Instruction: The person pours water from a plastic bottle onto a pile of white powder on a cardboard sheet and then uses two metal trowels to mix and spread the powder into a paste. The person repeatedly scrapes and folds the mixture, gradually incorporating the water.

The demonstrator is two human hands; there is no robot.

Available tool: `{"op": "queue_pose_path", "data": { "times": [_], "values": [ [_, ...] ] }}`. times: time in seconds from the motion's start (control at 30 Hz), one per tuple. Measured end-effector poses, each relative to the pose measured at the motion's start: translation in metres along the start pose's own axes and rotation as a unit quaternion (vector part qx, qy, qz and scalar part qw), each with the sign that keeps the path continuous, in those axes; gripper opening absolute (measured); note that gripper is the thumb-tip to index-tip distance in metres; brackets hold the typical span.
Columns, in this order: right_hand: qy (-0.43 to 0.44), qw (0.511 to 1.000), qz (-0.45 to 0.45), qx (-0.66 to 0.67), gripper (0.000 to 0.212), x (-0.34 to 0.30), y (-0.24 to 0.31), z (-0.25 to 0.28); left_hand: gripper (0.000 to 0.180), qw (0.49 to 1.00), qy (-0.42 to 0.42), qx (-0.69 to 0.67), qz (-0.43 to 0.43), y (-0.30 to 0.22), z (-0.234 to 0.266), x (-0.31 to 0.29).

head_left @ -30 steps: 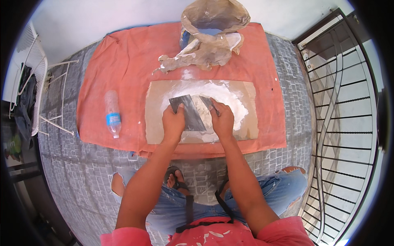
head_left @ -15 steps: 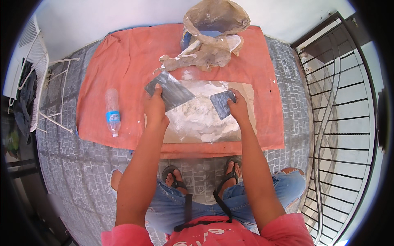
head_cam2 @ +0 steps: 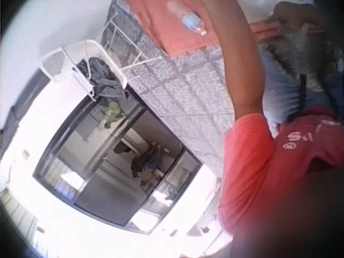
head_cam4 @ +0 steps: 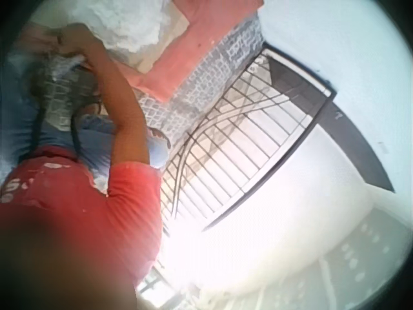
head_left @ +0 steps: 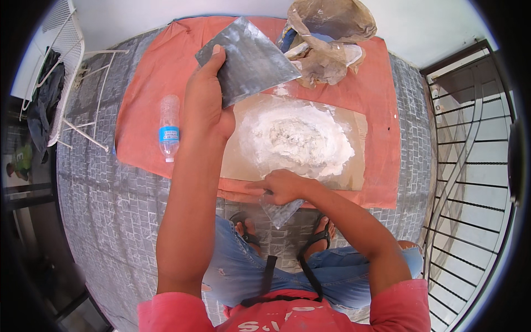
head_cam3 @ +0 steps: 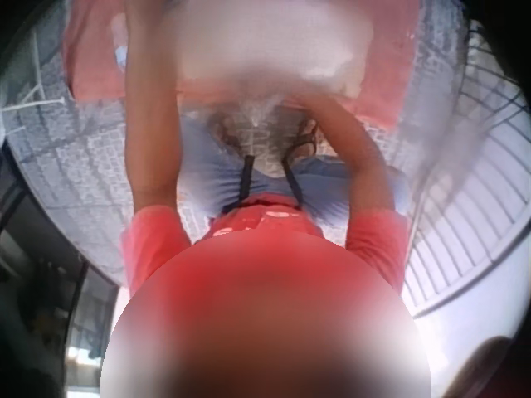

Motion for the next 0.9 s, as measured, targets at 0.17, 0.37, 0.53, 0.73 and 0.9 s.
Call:
{"op": "queue_pose_path", "data": {
  "times": [0.17, 0.37, 0.53, 0.73, 0.9],
  "values": [
    [0.205, 0.965, 0.083, 0.139, 0.074, 0.026, 0.029, -0.038, 0.026, 0.999, -0.041, -0.011, -0.002, -0.007, 0.016, 0.003],
    [0.223, 0.936, 0.13, 0.241, 0.089, 0.036, 0.043, -0.111, 0.028, 0.999, -0.002, 0.02, -0.038, -0.002, 0.034, 0.004],
    [0.24, 0.899, 0.157, 0.331, 0.078, 0.01, 0.039, -0.084, 0.023, 0.997, -0.03, 0.053, -0.037, -0.005, 0.034, 0.007],
    [0.122, 0.891, 0.056, 0.434, 0.057, -0.057, -0.006, -0.027, 0.034, 0.996, -0.058, 0.058, -0.032, 0.005, 0.028, 0.012],
    [-0.159, 0.894, -0.102, 0.407, 0.048, -0.157, -0.121, 0.056, 0.046, 0.996, -0.059, 0.066, -0.017, 0.004, 0.022, 0.018]
  ]
}}
Point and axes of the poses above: each hand's wrist, its own x-axis towards the middle knuckle, its own z-axis out of the back of the hand, y = z × x, the point moved 1 cm from there along x, towards the middle knuckle, and after that the axes turned 15 degrees about z, right-handed, at the moved point
